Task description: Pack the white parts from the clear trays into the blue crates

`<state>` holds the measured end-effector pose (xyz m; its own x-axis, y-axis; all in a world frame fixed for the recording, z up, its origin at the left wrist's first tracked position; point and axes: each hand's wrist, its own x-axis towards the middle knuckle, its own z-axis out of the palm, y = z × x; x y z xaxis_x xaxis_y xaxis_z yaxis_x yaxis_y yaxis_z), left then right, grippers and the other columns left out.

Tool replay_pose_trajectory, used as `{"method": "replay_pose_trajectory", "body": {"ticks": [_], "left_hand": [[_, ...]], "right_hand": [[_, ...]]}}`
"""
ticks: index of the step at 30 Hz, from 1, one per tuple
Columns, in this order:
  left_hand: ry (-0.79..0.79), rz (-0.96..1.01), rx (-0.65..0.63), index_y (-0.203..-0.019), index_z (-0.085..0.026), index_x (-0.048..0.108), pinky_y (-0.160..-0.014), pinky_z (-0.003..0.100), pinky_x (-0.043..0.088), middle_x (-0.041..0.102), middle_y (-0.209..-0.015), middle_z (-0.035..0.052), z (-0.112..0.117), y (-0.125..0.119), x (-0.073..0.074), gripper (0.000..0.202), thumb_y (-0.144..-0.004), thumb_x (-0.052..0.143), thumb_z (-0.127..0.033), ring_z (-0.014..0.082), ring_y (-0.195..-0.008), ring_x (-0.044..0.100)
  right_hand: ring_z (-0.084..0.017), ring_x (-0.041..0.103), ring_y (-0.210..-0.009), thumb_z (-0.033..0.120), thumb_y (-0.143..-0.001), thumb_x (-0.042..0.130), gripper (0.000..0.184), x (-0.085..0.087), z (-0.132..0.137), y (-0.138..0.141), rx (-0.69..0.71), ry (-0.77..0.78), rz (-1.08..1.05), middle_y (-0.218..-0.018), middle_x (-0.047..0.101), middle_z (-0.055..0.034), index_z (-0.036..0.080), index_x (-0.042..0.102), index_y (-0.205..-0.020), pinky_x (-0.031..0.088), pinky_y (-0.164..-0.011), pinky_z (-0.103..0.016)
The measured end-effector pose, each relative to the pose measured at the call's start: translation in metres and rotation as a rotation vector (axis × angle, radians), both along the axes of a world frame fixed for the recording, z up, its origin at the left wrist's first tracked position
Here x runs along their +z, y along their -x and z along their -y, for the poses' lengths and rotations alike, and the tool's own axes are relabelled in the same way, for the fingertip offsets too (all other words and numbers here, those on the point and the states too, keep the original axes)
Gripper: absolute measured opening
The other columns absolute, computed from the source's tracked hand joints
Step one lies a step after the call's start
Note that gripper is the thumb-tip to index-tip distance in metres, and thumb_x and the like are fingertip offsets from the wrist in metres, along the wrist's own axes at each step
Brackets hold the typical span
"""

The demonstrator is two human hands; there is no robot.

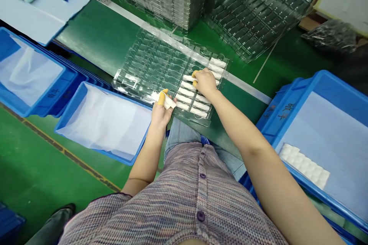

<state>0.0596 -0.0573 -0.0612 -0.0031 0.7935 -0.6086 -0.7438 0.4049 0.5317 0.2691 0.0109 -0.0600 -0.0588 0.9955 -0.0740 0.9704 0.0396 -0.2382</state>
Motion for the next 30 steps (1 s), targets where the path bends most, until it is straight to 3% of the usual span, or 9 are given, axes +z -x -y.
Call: {"method": "replay_pose_trajectory", "body": {"ticks": [3,6,8,11,14,17,22,27,30], "left_hand": [[-0.106,-0.063,-0.066,-0.104,-0.021,0.077,-0.078,0.025,0.057,0.064,-0.073,-0.0017,0.002,0.003,-0.005,0.022,-0.089,0.081,-0.037,0.0119,-0.071,0.064],[-0.188,-0.049,-0.130,-0.108,-0.021,0.078,-0.069,0.022,0.054,0.068,-0.080,-0.0016,0.006,0.005,-0.006,0.048,-0.071,0.095,-0.045,0.0101,-0.069,0.063],[-0.221,-0.039,-0.167,-0.107,-0.021,0.077,-0.063,0.020,0.052,0.070,-0.081,-0.0012,0.008,0.004,-0.004,0.058,-0.061,0.099,-0.049,0.0092,-0.068,0.062],[-0.274,-0.067,-0.224,-0.096,-0.019,0.077,-0.051,0.018,0.044,0.065,-0.071,-0.0032,0.010,0.002,0.002,0.056,-0.055,0.101,-0.050,0.0065,-0.058,0.055],[-0.336,-0.106,-0.311,-0.086,-0.018,0.076,-0.046,0.019,0.039,0.062,-0.065,-0.0038,0.012,-0.002,0.011,0.047,-0.058,0.100,-0.046,0.0044,-0.050,0.045],[-0.384,-0.139,-0.368,-0.095,-0.018,0.077,-0.046,0.019,0.039,0.070,-0.075,0.0008,0.015,-0.006,0.019,0.046,-0.062,0.098,-0.044,0.0069,-0.055,0.054],[-0.421,-0.167,-0.368,-0.107,-0.020,0.077,-0.045,0.019,0.037,0.080,-0.096,0.0081,0.020,-0.013,0.028,0.062,-0.057,0.099,-0.050,0.0173,-0.076,0.073],[-0.366,-0.121,-0.407,-0.105,-0.020,0.077,-0.049,0.019,0.045,0.075,-0.076,0.0011,0.021,-0.010,0.030,0.058,-0.057,0.099,-0.044,0.0120,-0.061,0.067],[-0.358,-0.209,-0.401,-0.103,-0.019,0.077,-0.050,0.020,0.046,0.070,-0.070,-0.0017,0.023,-0.011,0.032,0.048,-0.062,0.095,-0.036,0.0101,-0.055,0.061]], "right_hand": [[-0.037,0.055,-0.115,0.010,-0.087,0.056,0.022,-0.003,0.006,0.005,-0.051,-0.027,-0.120,-0.105,0.075,-0.0181,0.014,0.077,-0.093,0.045,-0.096,-0.049],[-0.030,0.063,-0.108,0.017,-0.090,0.060,0.016,0.000,0.032,0.016,-0.140,-0.017,-0.522,-0.110,0.076,-0.0142,0.016,0.075,-0.097,0.050,-0.098,-0.046],[-0.023,0.070,-0.094,0.028,-0.095,0.062,0.015,0.004,0.059,0.026,-0.202,0.180,-0.942,-0.105,0.077,-0.0099,0.017,0.072,-0.100,0.057,-0.090,-0.040],[-0.018,0.075,-0.078,0.046,-0.096,0.066,0.027,0.012,0.099,0.038,-0.273,0.608,-1.510,-0.095,0.079,-0.0071,0.019,0.069,-0.101,0.063,-0.076,-0.033],[-0.017,0.078,-0.081,0.046,-0.086,0.081,0.032,0.017,0.124,0.043,-0.351,0.732,-1.813,-0.096,0.080,-0.0060,0.021,0.067,-0.100,0.066,-0.074,-0.030],[-0.015,0.077,-0.081,0.042,-0.071,0.094,0.040,0.019,0.135,0.048,-0.443,0.594,-1.883,-0.089,0.078,-0.0018,0.021,0.065,-0.090,0.066,-0.072,-0.025],[-0.010,0.069,-0.075,0.037,-0.056,0.101,0.048,0.022,0.145,0.056,-0.485,0.214,-1.760,-0.079,0.069,0.0062,0.022,0.060,-0.076,0.061,-0.069,-0.020],[-0.015,0.075,-0.086,0.048,-0.071,0.093,0.045,0.030,0.152,0.054,-0.453,0.497,-2.029,-0.095,0.076,0.0001,0.023,0.061,-0.088,0.067,-0.072,-0.028],[-0.017,0.078,-0.090,0.045,-0.073,0.093,0.044,0.032,0.154,0.055,-0.411,0.592,-2.064,-0.100,0.078,-0.0020,0.022,0.063,-0.094,0.068,-0.077,-0.029]]}}
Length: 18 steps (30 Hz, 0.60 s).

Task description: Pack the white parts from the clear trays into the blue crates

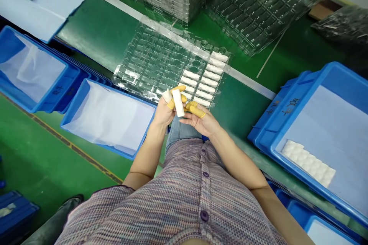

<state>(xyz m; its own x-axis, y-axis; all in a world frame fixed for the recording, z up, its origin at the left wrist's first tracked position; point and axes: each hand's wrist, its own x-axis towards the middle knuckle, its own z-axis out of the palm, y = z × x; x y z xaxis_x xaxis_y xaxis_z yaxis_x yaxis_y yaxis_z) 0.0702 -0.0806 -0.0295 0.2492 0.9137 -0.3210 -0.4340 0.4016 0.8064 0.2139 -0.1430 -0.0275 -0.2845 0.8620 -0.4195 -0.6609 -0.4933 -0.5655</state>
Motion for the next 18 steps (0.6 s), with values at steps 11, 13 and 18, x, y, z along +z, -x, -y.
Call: {"method": "replay_pose_trajectory", "body": {"ticks": [11,13,18], "left_hand": [[-0.173,-0.157,0.099,-0.101,-0.020,0.074,-0.064,0.027,0.051,0.075,-0.095,0.0050,0.005,0.000,0.015,0.034,-0.072,0.090,-0.030,0.0159,-0.071,0.066],[-0.127,-0.102,0.075,-0.102,-0.021,0.074,-0.062,0.027,0.051,0.076,-0.095,0.0058,0.004,0.000,0.016,0.039,-0.070,0.092,-0.035,0.0173,-0.070,0.067],[-0.096,-0.014,0.092,-0.109,-0.024,0.074,-0.056,0.024,0.048,0.074,-0.093,0.0033,-0.004,0.003,0.003,0.052,-0.070,0.091,-0.054,0.0151,-0.069,0.065]], "right_hand": [[-0.015,0.081,-0.090,0.031,-0.082,0.086,0.031,-0.001,-0.005,0.007,0.064,0.086,-0.118,-0.098,0.083,-0.0010,0.023,0.066,-0.104,0.067,-0.077,-0.021],[-0.015,0.081,-0.089,0.028,-0.085,0.081,0.025,-0.001,-0.006,0.008,0.088,0.121,-0.148,-0.096,0.082,-0.0008,0.022,0.066,-0.104,0.067,-0.077,-0.020],[-0.015,0.079,-0.090,0.032,-0.084,0.080,0.027,-0.011,-0.010,0.008,0.124,0.125,-0.117,-0.101,0.081,-0.0032,0.022,0.067,-0.105,0.066,-0.076,-0.021]]}}
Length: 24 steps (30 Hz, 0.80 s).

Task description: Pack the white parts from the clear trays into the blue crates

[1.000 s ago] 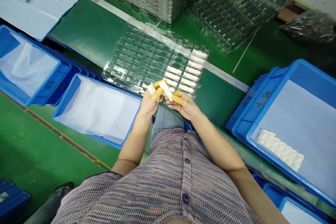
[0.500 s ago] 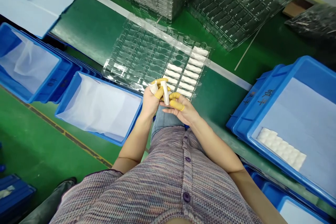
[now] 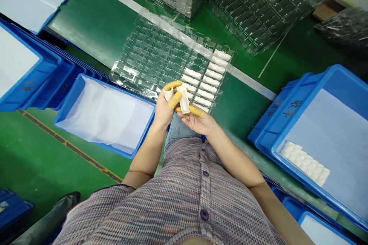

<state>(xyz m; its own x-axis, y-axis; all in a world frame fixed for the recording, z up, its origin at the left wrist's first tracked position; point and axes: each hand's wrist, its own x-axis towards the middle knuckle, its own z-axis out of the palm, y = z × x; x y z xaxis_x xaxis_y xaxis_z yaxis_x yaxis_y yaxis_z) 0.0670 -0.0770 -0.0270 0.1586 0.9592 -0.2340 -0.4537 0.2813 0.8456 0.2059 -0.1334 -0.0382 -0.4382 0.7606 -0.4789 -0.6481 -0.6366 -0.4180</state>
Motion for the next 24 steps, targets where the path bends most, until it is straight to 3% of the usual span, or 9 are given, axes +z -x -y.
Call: {"method": "replay_pose_trajectory", "body": {"ticks": [3,7,10,12,15,17,21,24], "left_hand": [[0.077,0.106,0.064,-0.112,-0.026,0.071,-0.046,0.022,0.038,0.072,-0.088,0.0021,-0.009,0.002,-0.016,0.052,-0.081,0.076,-0.068,0.0112,-0.059,0.056],[0.119,0.060,0.116,-0.107,-0.027,0.071,-0.044,0.022,0.036,0.070,-0.085,0.0005,-0.017,0.001,-0.040,0.037,-0.087,0.076,-0.056,0.0098,-0.057,0.051],[0.063,-0.013,0.145,-0.114,-0.026,0.072,-0.053,0.021,0.043,0.068,-0.085,0.0002,-0.017,-0.002,-0.055,0.039,-0.086,0.078,-0.053,0.0093,-0.059,0.052],[0.033,-0.039,0.149,-0.123,-0.028,0.072,-0.060,0.021,0.047,0.069,-0.089,0.0008,-0.016,-0.003,-0.062,0.045,-0.087,0.079,-0.054,0.0094,-0.063,0.055],[0.019,-0.049,0.143,-0.126,-0.030,0.073,-0.073,0.022,0.052,0.070,-0.097,0.0016,-0.016,-0.003,-0.067,0.048,-0.084,0.082,-0.052,0.0100,-0.072,0.061],[0.001,-0.035,0.144,-0.123,-0.030,0.074,-0.083,0.022,0.053,0.070,-0.103,0.0012,-0.017,-0.003,-0.066,0.047,-0.081,0.086,-0.048,0.0103,-0.081,0.065],[-0.040,0.021,0.164,-0.113,-0.029,0.076,-0.092,0.024,0.054,0.070,-0.101,-0.0010,-0.016,-0.001,-0.060,0.051,-0.069,0.095,-0.043,0.0103,-0.086,0.068],[-0.023,0.077,0.185,-0.109,-0.028,0.074,-0.098,0.029,0.055,0.071,-0.099,-0.0007,-0.013,0.002,-0.047,0.053,-0.064,0.098,-0.042,0.0134,-0.091,0.072]], "right_hand": [[-0.017,0.077,-0.092,0.038,-0.078,0.082,0.036,-0.012,-0.026,-0.018,-0.087,-0.141,0.293,-0.103,0.079,-0.0026,0.024,0.066,-0.107,0.064,-0.073,-0.025],[-0.021,0.070,-0.099,0.025,-0.078,0.072,0.026,-0.020,-0.092,-0.066,-0.264,-0.423,1.222,-0.106,0.076,-0.0037,0.023,0.067,-0.103,0.058,-0.089,-0.036],[-0.031,0.065,-0.107,0.017,-0.079,0.064,0.030,-0.019,-0.136,-0.092,-0.047,-0.630,1.823,-0.107,0.076,-0.0098,0.019,0.072,-0.107,0.051,-0.098,-0.046],[-0.035,0.062,-0.111,0.014,-0.080,0.062,0.033,-0.017,-0.154,-0.097,0.155,-0.739,1.997,-0.106,0.076,-0.0130,0.017,0.075,-0.109,0.048,-0.096,-0.047],[-0.036,0.059,-0.112,0.011,-0.081,0.060,0.033,-0.018,-0.167,-0.091,0.331,-0.817,2.056,-0.104,0.076,-0.0148,0.016,0.077,-0.109,0.048,-0.091,-0.044],[-0.036,0.059,-0.113,0.008,-0.082,0.058,0.028,-0.019,-0.170,-0.084,0.361,-0.783,2.045,-0.101,0.076,-0.0157,0.014,0.078,-0.101,0.049,-0.092,-0.044],[-0.035,0.059,-0.122,0.009,-0.085,0.058,0.024,-0.019,-0.157,-0.070,0.224,-0.735,1.951,-0.114,0.076,-0.0156,0.014,0.078,-0.097,0.047,-0.105,-0.049],[-0.026,0.068,-0.111,0.019,-0.091,0.060,0.017,-0.017,-0.121,-0.055,0.011,-0.625,1.536,-0.114,0.078,-0.0100,0.018,0.075,-0.101,0.054,-0.102,-0.045]]}}
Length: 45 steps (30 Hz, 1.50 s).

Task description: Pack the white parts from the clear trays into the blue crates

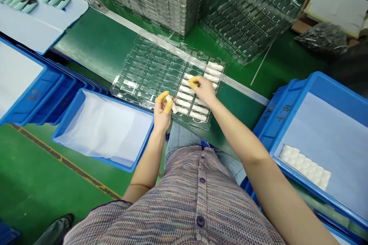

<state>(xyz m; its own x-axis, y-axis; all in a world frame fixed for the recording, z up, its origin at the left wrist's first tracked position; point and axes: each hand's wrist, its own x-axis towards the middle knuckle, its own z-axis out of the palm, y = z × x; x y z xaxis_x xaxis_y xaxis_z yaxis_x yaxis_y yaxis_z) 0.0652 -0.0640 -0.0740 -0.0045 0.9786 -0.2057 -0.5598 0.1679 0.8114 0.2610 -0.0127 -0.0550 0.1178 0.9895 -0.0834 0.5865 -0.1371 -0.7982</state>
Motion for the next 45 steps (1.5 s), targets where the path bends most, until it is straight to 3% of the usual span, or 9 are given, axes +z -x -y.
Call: {"method": "replay_pose_trajectory", "body": {"ticks": [5,11,19,24,29,32,38,41,45], "left_hand": [[0.019,0.103,-0.105,-0.111,-0.028,0.071,-0.104,0.036,0.055,0.077,-0.110,0.0036,0.005,0.002,0.025,0.050,-0.070,0.095,-0.042,0.0222,-0.112,0.075],[-0.030,0.071,-0.248,-0.126,-0.026,0.067,-0.092,0.031,0.060,0.079,-0.109,0.0036,0.007,-0.003,0.035,0.048,-0.084,0.084,-0.044,0.0150,-0.088,0.076],[-0.167,-0.044,-0.357,-0.137,-0.025,0.064,-0.084,0.028,0.060,0.076,-0.114,0.0059,0.014,-0.004,0.029,0.061,-0.082,0.084,-0.045,0.0148,-0.087,0.073],[-0.189,-0.084,-0.351,-0.138,-0.027,0.065,-0.080,0.025,0.059,0.074,-0.119,0.0071,0.013,-0.003,0.027,0.064,-0.082,0.085,-0.048,0.0155,-0.094,0.072],[-0.120,0.015,-0.478,-0.145,-0.025,0.060,-0.070,0.027,0.061,0.076,-0.118,0.0092,0.011,0.002,0.031,0.071,-0.084,0.082,-0.052,0.0192,-0.093,0.073],[-0.097,0.053,-0.523,-0.147,-0.023,0.058,-0.066,0.026,0.061,0.077,-0.110,0.0096,0.009,0.006,0.032,0.075,-0.083,0.082,-0.053,0.0203,-0.091,0.073],[-0.188,-0.028,-0.507,-0.148,-0.022,0.057,-0.086,0.034,0.062,0.076,-0.117,0.0110,0.005,0.007,0.022,0.077,-0.086,0.074,-0.063,0.0205,-0.094,0.074],[-0.327,-0.335,-0.425,-0.156,-0.023,0.048,-0.104,0.045,0.057,0.070,-0.138,0.0154,-0.004,0.006,0.007,0.075,-0.098,0.049,-0.070,0.0267,-0.116,0.072],[-0.495,-1.269,-0.393,-0.156,-0.016,0.050,-0.128,0.063,0.024,0.049,-0.162,0.0222,-0.014,-0.003,-0.012,0.067,-0.103,0.047,-0.056,0.0387,-0.154,0.040]], "right_hand": [[-0.017,0.078,-0.083,0.040,-0.091,0.074,0.023,0.006,0.078,0.028,0.052,0.499,-1.038,-0.097,0.080,-0.0059,0.020,0.070,-0.102,0.065,-0.079,-0.033],[-0.017,0.080,-0.091,0.037,-0.067,0.098,0.045,0.011,0.112,0.040,0.024,0.527,-1.477,-0.095,0.081,0.0002,0.021,0.068,-0.095,0.067,-0.076,-0.025],[-0.016,0.076,-0.093,0.040,-0.062,0.100,0.047,0.012,0.120,0.051,-0.065,0.449,-1.446,-0.094,0.078,0.0002,0.022,0.061,-0.083,0.063,-0.079,-0.024],[-0.012,0.065,-0.082,0.032,-0.057,0.100,0.046,0.015,0.124,0.059,-0.190,0.148,-1.230,-0.082,0.067,0.0055,0.022,0.058,-0.072,0.057,-0.077,-0.023],[-0.014,0.072,-0.083,0.046,-0.070,0.093,0.042,0.019,0.123,0.054,-0.138,0.383,-1.467,-0.091,0.074,0.0024,0.023,0.065,-0.092,0.065,-0.077,-0.027],[-0.015,0.077,-0.086,0.042,-0.079,0.087,0.038,0.023,0.121,0.052,-0.081,0.474,-1.562,-0.093,0.078,0.0010,0.022,0.067,-0.104,0.067,-0.078,-0.026],[-0.015,0.080,-0.087,0.035,-0.074,0.091,0.043,0.023,0.124,0.056,-0.016,0.467,-1.588,-0.095,0.080,0.0023,0.024,0.063,-0.105,0.066,-0.077,-0.022],[-0.016,0.078,-0.086,0.038,-0.071,0.091,0.045,0.008,0.107,0.044,-0.038,0.383,-1.423,-0.092,0.077,0.0006,0.024,0.061,-0.099,0.064,-0.073,-0.024],[-0.019,0.074,-0.093,0.029,-0.074,0.079,0.031,-0.012,0.043,0.003,-0.262,0.013,-0.791,-0.091,0.072,-0.0001,0.025,0.056,-0.093,0.060,-0.080,-0.030]]}}
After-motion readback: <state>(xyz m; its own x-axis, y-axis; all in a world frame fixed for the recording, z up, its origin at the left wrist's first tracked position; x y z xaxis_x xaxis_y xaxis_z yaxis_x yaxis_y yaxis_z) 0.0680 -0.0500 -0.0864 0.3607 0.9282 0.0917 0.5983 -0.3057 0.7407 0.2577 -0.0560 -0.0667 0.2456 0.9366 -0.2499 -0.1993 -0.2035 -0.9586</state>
